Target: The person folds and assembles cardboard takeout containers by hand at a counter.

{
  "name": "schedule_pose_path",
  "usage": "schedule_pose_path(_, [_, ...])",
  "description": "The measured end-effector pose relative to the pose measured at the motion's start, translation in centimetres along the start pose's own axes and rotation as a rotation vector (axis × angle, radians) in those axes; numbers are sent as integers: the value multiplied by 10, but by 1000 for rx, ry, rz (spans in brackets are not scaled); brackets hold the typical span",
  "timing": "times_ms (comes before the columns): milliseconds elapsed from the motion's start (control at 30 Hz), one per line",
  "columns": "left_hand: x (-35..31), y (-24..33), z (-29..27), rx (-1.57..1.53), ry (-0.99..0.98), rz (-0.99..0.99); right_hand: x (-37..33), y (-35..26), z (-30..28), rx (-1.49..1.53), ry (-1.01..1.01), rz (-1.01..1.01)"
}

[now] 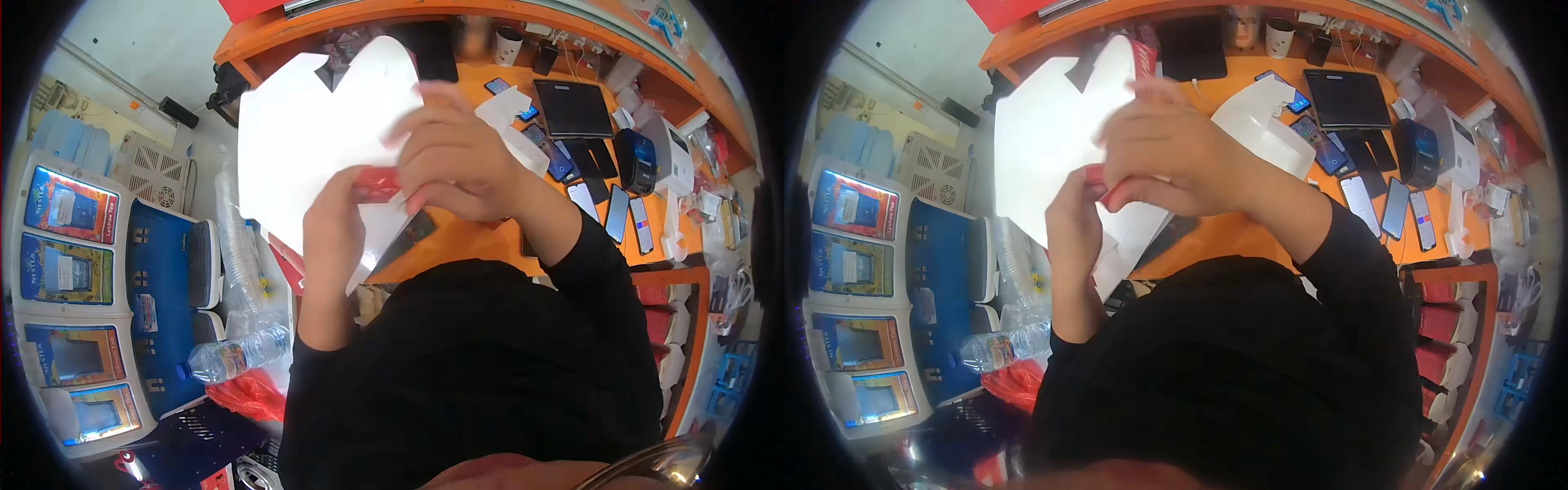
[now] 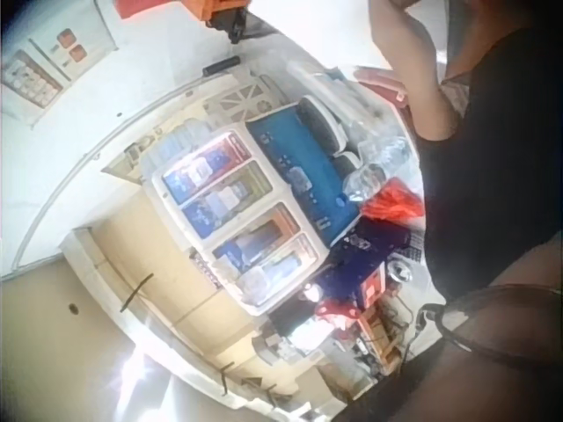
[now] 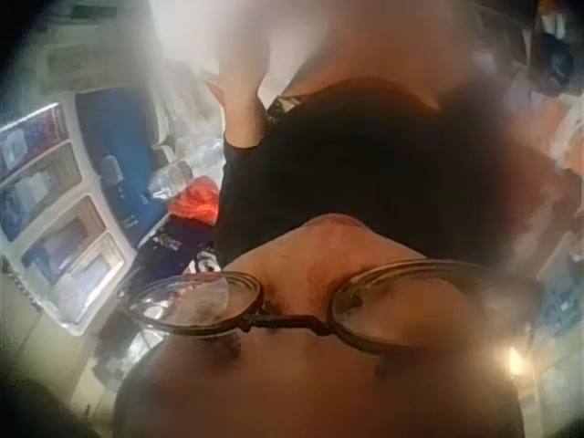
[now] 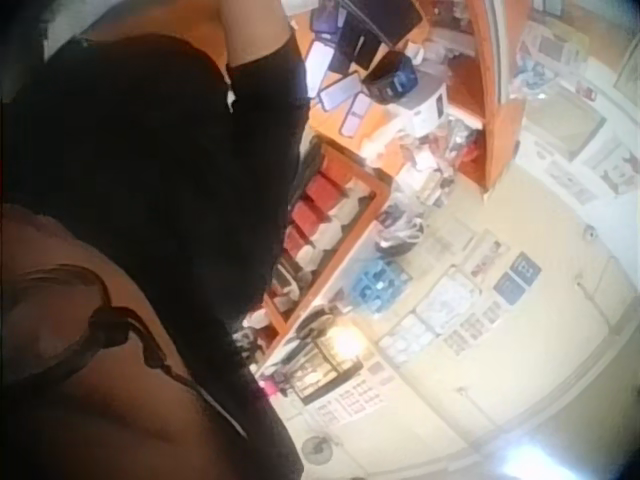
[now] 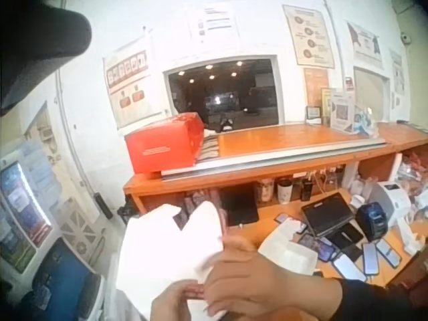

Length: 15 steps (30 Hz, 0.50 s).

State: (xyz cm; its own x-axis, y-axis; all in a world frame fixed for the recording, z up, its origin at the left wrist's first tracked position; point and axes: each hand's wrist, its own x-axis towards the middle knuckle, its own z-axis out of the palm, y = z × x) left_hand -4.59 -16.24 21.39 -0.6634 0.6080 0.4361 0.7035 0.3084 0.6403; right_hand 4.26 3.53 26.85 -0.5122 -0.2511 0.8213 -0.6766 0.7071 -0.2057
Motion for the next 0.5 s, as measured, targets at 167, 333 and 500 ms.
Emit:
schedule_pose_path(167, [1, 11, -2, 33, -2, -38, -8, 2, 20, 10, 118, 283])
schedule_pose_path(333, [3, 20, -7, 7, -26, 61, -7, 4, 21, -67, 21, 206])
schedule_pose_path(500, [6, 20, -15, -6, -129, 129, -11, 2, 20, 106, -97, 242])
